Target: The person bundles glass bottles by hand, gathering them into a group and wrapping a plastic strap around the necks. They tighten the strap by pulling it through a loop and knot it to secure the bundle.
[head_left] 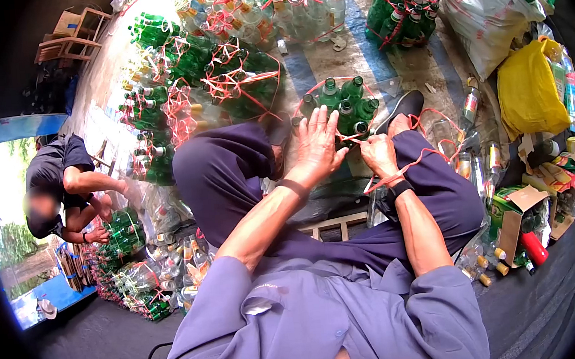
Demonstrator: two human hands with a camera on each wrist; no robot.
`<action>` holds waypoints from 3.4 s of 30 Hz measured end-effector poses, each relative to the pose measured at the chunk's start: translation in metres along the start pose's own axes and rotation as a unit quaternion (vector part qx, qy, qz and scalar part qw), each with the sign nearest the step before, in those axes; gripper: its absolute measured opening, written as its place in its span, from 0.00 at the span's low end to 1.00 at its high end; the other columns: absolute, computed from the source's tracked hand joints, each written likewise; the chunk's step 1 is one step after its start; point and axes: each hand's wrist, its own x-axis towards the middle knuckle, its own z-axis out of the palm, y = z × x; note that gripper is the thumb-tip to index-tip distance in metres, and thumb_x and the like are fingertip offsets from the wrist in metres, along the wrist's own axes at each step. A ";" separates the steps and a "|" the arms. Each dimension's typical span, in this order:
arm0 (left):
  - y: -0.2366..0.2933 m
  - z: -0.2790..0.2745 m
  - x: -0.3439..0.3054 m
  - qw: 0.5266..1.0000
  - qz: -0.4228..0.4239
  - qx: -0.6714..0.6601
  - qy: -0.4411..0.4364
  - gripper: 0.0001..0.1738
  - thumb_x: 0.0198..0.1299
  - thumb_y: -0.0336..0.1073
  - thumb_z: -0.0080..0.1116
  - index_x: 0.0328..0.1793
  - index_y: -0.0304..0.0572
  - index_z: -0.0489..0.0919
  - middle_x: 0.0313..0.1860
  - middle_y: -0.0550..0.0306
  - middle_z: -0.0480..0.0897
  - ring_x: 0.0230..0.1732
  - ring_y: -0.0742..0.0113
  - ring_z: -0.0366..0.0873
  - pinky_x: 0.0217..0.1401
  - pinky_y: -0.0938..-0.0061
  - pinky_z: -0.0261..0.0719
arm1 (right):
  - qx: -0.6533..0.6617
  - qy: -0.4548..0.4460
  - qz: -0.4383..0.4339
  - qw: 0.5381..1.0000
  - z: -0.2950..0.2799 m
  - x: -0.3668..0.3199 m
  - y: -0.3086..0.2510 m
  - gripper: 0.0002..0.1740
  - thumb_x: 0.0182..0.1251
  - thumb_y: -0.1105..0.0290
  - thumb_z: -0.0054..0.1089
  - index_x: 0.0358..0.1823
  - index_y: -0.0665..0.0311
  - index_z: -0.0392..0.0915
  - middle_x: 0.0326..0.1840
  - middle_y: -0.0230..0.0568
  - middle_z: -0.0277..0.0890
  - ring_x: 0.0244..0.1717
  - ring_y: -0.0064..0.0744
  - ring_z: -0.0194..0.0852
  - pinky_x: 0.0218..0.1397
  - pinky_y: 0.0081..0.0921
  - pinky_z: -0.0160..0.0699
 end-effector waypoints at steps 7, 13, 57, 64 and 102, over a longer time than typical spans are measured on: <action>0.001 0.024 0.011 0.995 -0.099 -0.014 -0.004 0.52 0.49 0.48 0.74 0.77 0.37 0.61 0.74 0.38 0.65 0.68 0.42 0.71 0.68 0.52 0.70 | -0.001 0.012 0.002 1.000 0.004 0.002 0.006 0.16 0.59 0.63 0.57 0.30 0.70 0.86 0.27 0.62 0.81 0.35 0.60 0.84 0.44 0.47 0.82; 0.000 0.028 0.013 0.996 -0.090 -0.005 0.022 0.50 0.47 0.43 0.73 0.76 0.36 0.62 0.72 0.40 0.67 0.56 0.42 0.80 0.56 0.55 0.80 | 0.055 0.001 0.019 0.998 -0.005 0.006 0.014 0.16 0.60 0.63 0.56 0.29 0.69 0.85 0.32 0.61 0.82 0.39 0.61 0.84 0.48 0.50 0.82; 0.027 0.045 0.005 0.978 0.089 -0.183 -0.035 0.09 0.62 0.34 0.58 0.32 0.36 0.80 0.27 0.44 0.80 0.33 0.46 0.81 0.39 0.56 0.80 | 0.662 -0.093 0.454 0.589 0.021 -0.076 0.049 0.25 0.81 0.55 0.36 0.35 0.68 0.72 0.22 0.40 0.71 0.24 0.38 0.71 0.32 0.42 0.78; 0.028 0.043 0.010 0.977 0.091 -0.188 -0.032 0.08 0.60 0.33 0.57 0.30 0.38 0.80 0.24 0.46 0.80 0.31 0.47 0.81 0.36 0.58 0.80 | 0.358 -0.290 0.266 0.847 -0.008 -0.090 -0.035 0.10 0.67 0.70 0.55 0.29 0.67 0.76 0.20 0.35 0.73 0.19 0.25 0.71 0.25 0.27 0.77; -0.005 0.017 0.005 0.998 0.058 -0.022 0.017 0.23 0.58 0.35 0.61 0.60 0.35 0.80 0.72 0.44 0.73 0.81 0.45 0.57 0.80 0.50 0.57 | 0.076 -0.033 0.032 0.996 -0.032 -0.027 -0.018 0.15 0.64 0.62 0.63 0.38 0.68 0.88 0.23 0.53 0.82 0.26 0.40 0.84 0.34 0.36 0.80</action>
